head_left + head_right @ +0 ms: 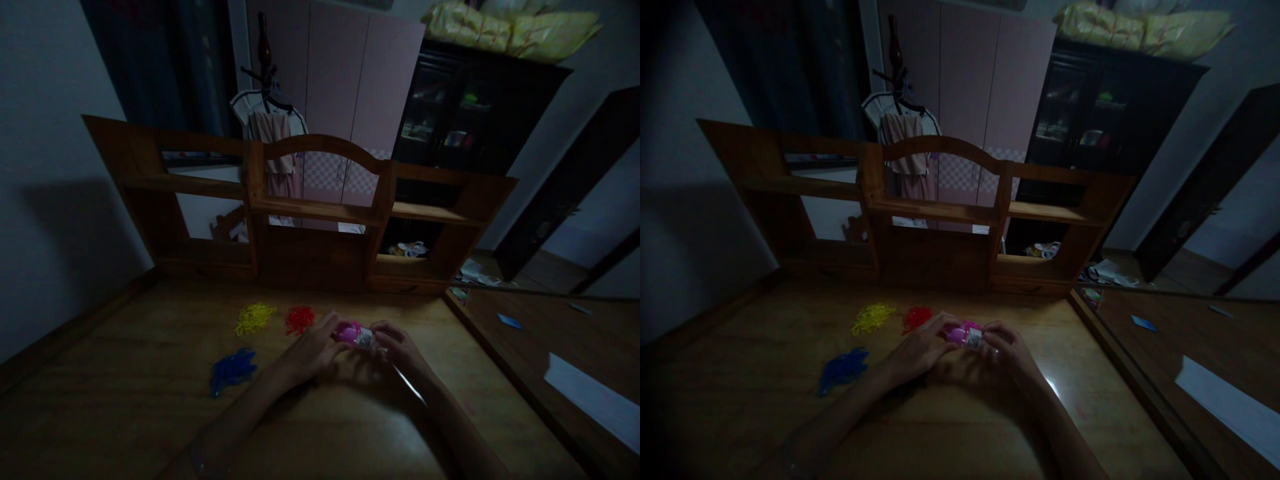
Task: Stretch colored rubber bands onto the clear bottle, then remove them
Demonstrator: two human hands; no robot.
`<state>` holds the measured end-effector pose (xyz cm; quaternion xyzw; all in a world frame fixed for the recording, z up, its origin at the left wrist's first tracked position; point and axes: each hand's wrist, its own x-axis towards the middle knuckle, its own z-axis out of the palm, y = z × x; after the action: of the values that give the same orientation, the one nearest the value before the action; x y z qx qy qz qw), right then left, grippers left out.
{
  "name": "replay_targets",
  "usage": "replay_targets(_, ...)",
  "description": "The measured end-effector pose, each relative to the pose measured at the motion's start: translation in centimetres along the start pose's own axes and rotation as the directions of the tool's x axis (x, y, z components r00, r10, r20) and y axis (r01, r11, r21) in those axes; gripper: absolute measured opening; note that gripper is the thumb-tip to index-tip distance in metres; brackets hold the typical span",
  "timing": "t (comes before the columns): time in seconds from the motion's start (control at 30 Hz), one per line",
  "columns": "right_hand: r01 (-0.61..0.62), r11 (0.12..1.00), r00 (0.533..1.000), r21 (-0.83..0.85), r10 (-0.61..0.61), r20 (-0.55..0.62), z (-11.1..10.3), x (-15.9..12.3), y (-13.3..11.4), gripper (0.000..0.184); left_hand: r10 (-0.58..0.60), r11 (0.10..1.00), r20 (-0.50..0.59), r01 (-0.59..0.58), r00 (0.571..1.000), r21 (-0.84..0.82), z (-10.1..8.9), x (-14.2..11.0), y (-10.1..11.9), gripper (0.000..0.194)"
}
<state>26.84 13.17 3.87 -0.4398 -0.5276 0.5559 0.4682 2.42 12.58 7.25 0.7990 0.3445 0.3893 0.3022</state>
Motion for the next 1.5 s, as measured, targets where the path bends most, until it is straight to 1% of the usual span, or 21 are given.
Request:
replay_targets(0.07, -0.004, 1.0, 1.0, 0.004, 0.004, -0.002, 0.0, 0.0, 0.0, 0.028, -0.111, 0.994, -0.02, 0.11, 0.994, -0.025, 0.0, 0.0, -0.3, 0.029)
replay_targets(0.13, -0.031, 0.999, 0.999, 0.028, 0.03, 0.021, 0.2, 0.0, -0.1, 0.03, -0.156, 0.987, -0.053, 0.154, 0.986, -0.053, -0.1, 0.1, -0.4, 0.037)
replay_targets(0.23, -0.056, 0.996, 0.998, 0.074, 0.053, 0.04, 0.3, -0.1, -0.2, 0.031, -0.049, 0.996, -0.086, 0.042, 0.995, -0.081, 0.0, 0.2, -0.4, 0.058)
replay_targets(0.27, -0.057, 0.995, 0.998, 0.081, 0.054, 0.041, 0.3, -0.2, -0.2, 0.031, 0.007, 0.997, -0.083, -0.013, 0.997, -0.077, 0.2, 0.3, -0.5, 0.059)
replay_targets(0.33, -0.058, 0.994, 0.998, 0.091, 0.056, 0.032, 0.3, -0.2, -0.2, 0.03, 0.068, 0.996, -0.061, -0.071, 0.996, -0.051, 0.5, 0.3, -0.7, 0.049)
replay_targets(0.37, -0.06, 0.994, 0.998, 0.094, 0.058, 0.029, 0.3, -0.2, -0.3, 0.029, 0.052, 0.998, -0.043, -0.053, 0.998, -0.034, 0.6, 0.4, -0.9, 0.04)
replay_targets(0.43, -0.069, 0.993, 0.997, 0.098, 0.067, 0.03, 0.4, -0.3, -0.3, 0.029, -0.047, 0.999, -0.021, 0.047, 0.999, -0.004, 0.7, 0.4, -1.4, 0.027)
replay_targets(0.53, -0.064, 0.993, 0.997, 0.095, 0.059, 0.046, 0.4, -0.3, -0.2, 0.026, -0.162, 0.987, -0.058, 0.163, 0.985, 0.001, 0.6, 0.4, -1.9, 0.034)
replay_targets(0.6, -0.048, 0.994, 0.998, 0.102, 0.044, 0.048, 0.4, -0.3, 0.0, 0.025, -0.143, 0.989, -0.085, 0.139, 0.986, -0.05, 0.5, 0.5, -2.1, 0.041)
replay_targets(0.67, -0.046, 0.993, 0.999, 0.108, 0.043, 0.027, 0.3, -0.1, 0.3, 0.026, -0.08, 0.99, -0.077, 0.07, 0.994, -0.122, 0.7, 0.6, -2.2, 0.054)
replay_targets(0.7, -0.05, 0.993, 0.999, 0.107, 0.049, 0.009, 0.2, 0.0, 0.4, 0.028, -0.048, 0.988, -0.064, 0.038, 0.997, -0.152, 0.8, 0.6, -2.3, 0.056)
replay_targets(0.8, -0.061, 0.995, 0.997, 0.078, 0.065, -0.044, -0.1, 0.3, 0.9, 0.032, -0.032, 0.983, -0.063, 0.02, 0.998, -0.184, 1.2, 0.8, -2.7, 0.039)
replay_targets(0.9, -0.03, 0.999, 0.997, 0.02, 0.032, -0.068, 0.1, 0.4, 0.9, 0.033, -0.109, 0.968, -0.063, 0.092, 0.992, -0.233, 1.4, 0.9, -3.4, 0.031)
replay_targets(0.97, -0.003, 1.0, 0.998, -0.001, 0.003, -0.064, 0.4, 0.2, 0.4, 0.035, -0.198, 0.94, -0.06, 0.173, 0.978, -0.293, 1.5, 1.1, -4.0, 0.031)
replay_targets(1.03, 0.006, 1.0, 0.999, 0.007, -0.005, -0.044, 0.7, -0.1, -0.1, 0.041, -0.319, 0.898, -0.078, 0.275, 0.945, -0.344, 1.7, 1.5, -4.6, 0.036)
replay_targets(1.13, 0.017, 1.0, 0.999, 0.007, -0.016, -0.038, 0.8, -0.4, -0.7, 0.046, -0.477, 0.83, -0.086, 0.415, 0.875, -0.373, 1.9, 2.4, -4.9, 0.046)
replay_targets(1.27, 0.052, 0.999, 0.997, 0.018, -0.05, -0.063, 0.3, -0.4, -0.7, 0.046, -0.552, 0.778, -0.016, 0.508, 0.834, -0.37, 1.3, 3.8, -3.8, 0.063)
replay_targets(1.33, 0.059, 0.997, 0.997, 0.056, -0.056, -0.055, 0.0, -0.2, -0.4, 0.046, -0.541, 0.765, 0.069, 0.524, 0.838, -0.375, 0.9, 4.3, -3.1, 0.068)
replay_targets(1.37, 0.058, 0.995, 0.997, 0.079, -0.054, -0.055, -0.1, -0.1, -0.2, 0.047, -0.509, 0.771, 0.115, 0.511, 0.853, -0.38, 0.7, 4.6, -2.9, 0.066)
replay_targets(1.43, 0.057, 0.991, 0.996, 0.119, -0.048, -0.07, -0.1, 0.2, 0.1, 0.049, -0.396, 0.812, 0.179, 0.435, 0.9, -0.389, 0.5, 5.0, -2.7, 0.058)
replay_targets(1.5, 0.064, 0.989, 0.993, 0.136, -0.05, -0.104, -0.2, 0.6, 0.5, 0.05, -0.281, 0.857, 0.205, 0.341, 0.938, -0.387, 0.6, 5.4, -2.9, 0.06)
